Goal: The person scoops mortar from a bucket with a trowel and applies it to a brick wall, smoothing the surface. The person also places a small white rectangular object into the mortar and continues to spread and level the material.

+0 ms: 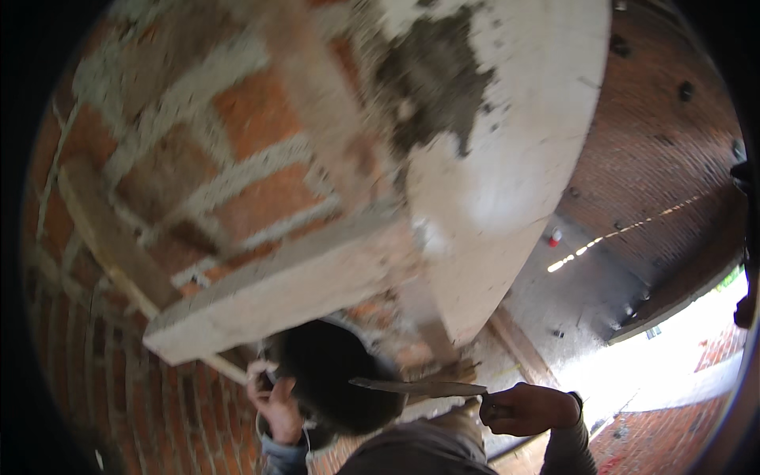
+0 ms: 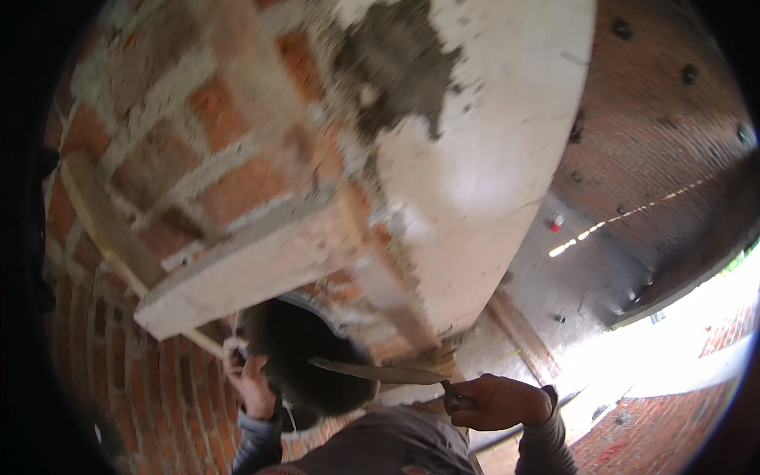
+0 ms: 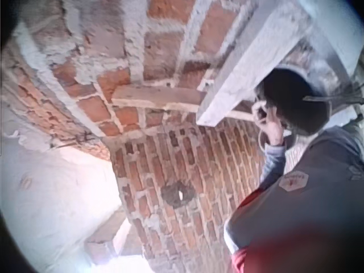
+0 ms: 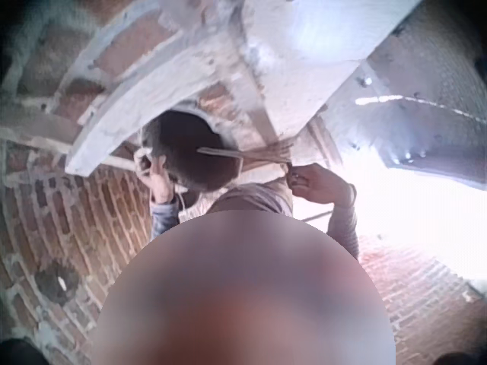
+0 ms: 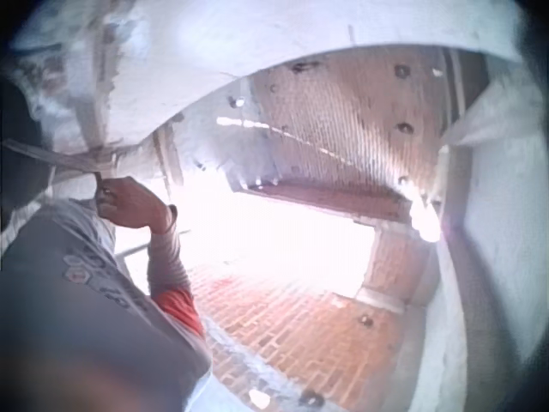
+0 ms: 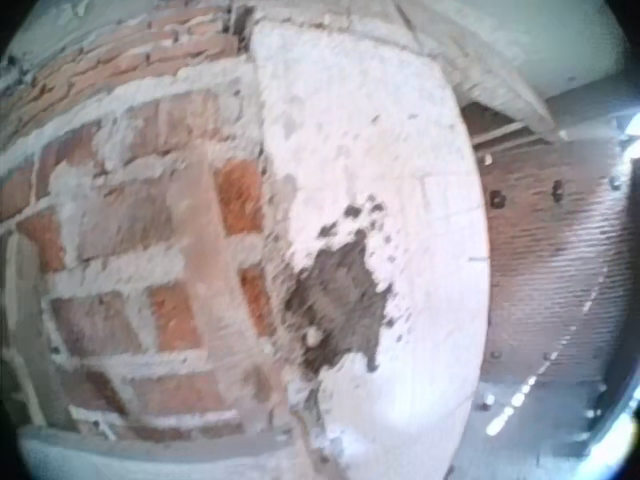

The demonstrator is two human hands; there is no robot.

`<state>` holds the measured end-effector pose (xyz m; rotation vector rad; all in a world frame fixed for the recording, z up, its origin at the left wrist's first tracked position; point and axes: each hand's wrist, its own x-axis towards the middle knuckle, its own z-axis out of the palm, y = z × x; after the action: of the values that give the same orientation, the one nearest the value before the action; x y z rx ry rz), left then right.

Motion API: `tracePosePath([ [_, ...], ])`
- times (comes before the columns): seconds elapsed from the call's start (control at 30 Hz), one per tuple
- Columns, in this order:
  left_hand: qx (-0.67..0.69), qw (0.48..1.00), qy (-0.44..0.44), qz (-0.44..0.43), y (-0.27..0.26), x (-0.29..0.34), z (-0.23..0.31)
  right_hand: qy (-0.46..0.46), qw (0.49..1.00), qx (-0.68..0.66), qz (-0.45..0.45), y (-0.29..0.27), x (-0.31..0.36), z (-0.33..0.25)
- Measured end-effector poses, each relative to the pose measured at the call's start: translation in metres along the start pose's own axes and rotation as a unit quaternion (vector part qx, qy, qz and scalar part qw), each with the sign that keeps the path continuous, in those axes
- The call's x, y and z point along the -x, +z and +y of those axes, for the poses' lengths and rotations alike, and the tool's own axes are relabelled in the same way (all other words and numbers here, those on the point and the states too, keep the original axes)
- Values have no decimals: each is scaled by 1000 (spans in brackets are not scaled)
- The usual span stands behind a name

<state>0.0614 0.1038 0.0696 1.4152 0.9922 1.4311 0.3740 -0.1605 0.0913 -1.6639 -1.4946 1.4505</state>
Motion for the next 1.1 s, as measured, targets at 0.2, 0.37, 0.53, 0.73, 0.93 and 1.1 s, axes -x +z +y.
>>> tracePosePath([
  [0.2, -15, 994, 38, -100, 11, 62, -17, -124, 942, 280, 140, 111, -105, 1],
  [0.37, 56, 997, -15, -51, -11, 69, -21, -69, 935, 312, 153, 126, -111, -9],
  [0.53, -16, 993, 28, -113, -23, 77, -20, -46, 936, 308, 163, 105, -108, -33],
  [0.73, 71, 992, -28, -97, -20, 74, -13, 36, 949, 276, 148, 114, -109, -57],
  [0.93, 57, 990, -45, -123, -15, 64, -8, -46, 939, 293, 174, 123, -111, -54],
  [1.1, 61, 990, -54, -113, -17, 66, -12, 25, 954, 245, 171, 138, -115, -17],
])
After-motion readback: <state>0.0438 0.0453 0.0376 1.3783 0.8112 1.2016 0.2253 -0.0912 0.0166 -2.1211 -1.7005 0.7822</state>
